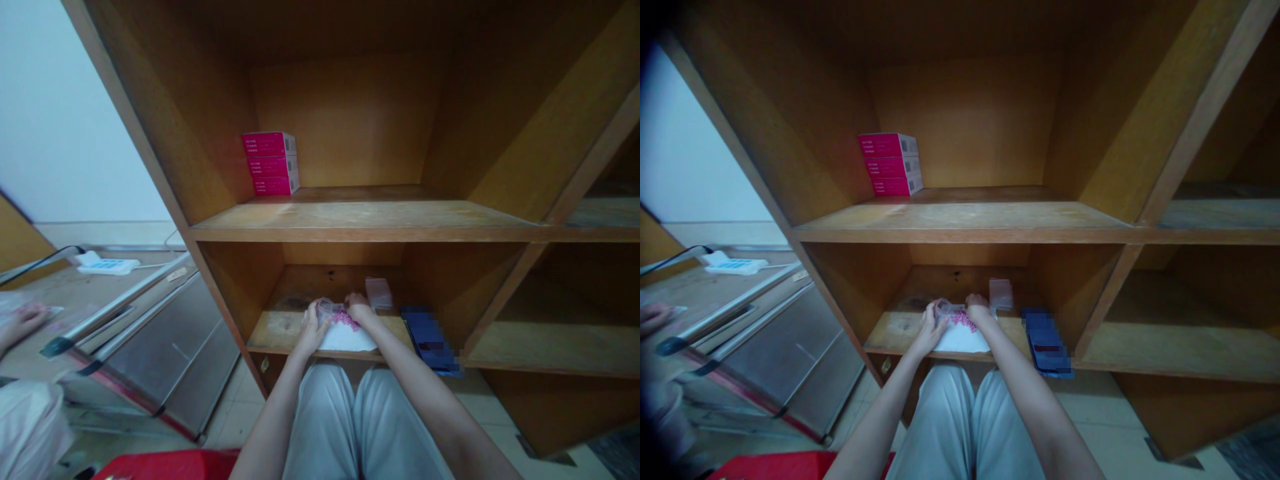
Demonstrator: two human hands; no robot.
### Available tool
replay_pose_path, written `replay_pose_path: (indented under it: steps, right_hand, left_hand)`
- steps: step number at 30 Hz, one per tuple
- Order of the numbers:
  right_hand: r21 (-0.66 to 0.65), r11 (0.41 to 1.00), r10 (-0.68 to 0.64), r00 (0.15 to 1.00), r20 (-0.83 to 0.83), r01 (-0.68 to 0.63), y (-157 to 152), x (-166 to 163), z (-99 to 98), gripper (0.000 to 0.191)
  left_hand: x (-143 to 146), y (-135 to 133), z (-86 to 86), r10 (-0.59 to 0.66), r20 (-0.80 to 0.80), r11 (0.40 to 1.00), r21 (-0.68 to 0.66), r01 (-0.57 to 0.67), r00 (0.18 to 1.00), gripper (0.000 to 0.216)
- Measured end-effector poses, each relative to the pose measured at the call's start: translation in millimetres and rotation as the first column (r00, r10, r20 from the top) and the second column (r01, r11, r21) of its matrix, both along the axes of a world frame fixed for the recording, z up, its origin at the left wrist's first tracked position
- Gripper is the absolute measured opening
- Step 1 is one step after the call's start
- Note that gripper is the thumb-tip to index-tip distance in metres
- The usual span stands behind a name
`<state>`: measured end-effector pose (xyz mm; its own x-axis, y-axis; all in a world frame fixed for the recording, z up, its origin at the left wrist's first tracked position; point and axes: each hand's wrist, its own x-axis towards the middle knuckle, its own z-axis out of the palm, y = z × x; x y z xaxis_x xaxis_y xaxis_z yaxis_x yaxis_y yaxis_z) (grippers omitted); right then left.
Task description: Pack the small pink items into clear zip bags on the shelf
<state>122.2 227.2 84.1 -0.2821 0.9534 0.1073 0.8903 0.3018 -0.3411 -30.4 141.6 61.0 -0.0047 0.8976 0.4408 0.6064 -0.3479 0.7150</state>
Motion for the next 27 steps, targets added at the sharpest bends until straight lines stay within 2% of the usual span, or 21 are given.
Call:
replay_pose_path:
  steps: [8, 11, 13, 15, 18, 21, 27]
  right_hand:
    - [0.002, 1.000, 0.003, 0.998, -0.065, -0.003, 0.4, -0.8, 3.3, 0.013]
    - [0.065, 0.998, 0.025, 0.975, -0.223, -0.011, -1.5, -3.7, 9.5, 0.014]
    - [0.147, 0.988, 0.105, 0.888, -0.448, -0.043, -4.8, -8.0, 15.4, 0.015]
    - [0.229, 0.969, 0.221, 0.750, -0.624, -0.094, -9.8, -13.2, 21.6, 0.014]
    - [0.298, 0.934, 0.351, 0.665, -0.659, -0.198, -16.7, -19.4, 28.1, 0.009]
    - [0.292, 0.917, 0.399, 0.671, -0.625, -0.273, -19.0, -21.7, 28.3, 0.004]
    - [0.172, 0.939, 0.341, 0.739, -0.581, -0.298, -20.1, -21.7, 23.9, 0.009]
  left_hand:
    - [0.0, 0.0, -0.4, 0.009, 0.014, 1.000, -0.024, -0.009, 1.000, 0.051]
    - [-0.3, 1.0, -1.8, 0.003, -0.003, 1.000, -0.005, -0.003, 1.000, 0.050]
    - [-0.4, 1.4, -2.7, 0.000, -0.012, 1.000, 0.007, 0.000, 1.000, 0.049]
    - [-0.3, 1.5, -3.2, 0.001, -0.015, 1.000, 0.010, -0.001, 1.000, 0.049]
    - [-0.1, 1.1, -2.9, 0.008, -0.014, 1.000, 0.004, -0.008, 1.000, 0.048]
    - [0.0, 0.8, -1.8, 0.016, -0.018, 1.000, -0.014, -0.016, 1.000, 0.048]
    - [1.2, 0.4, -0.8, 0.003, -0.012, 1.000, -0.014, -0.004, 1.000, 0.047]
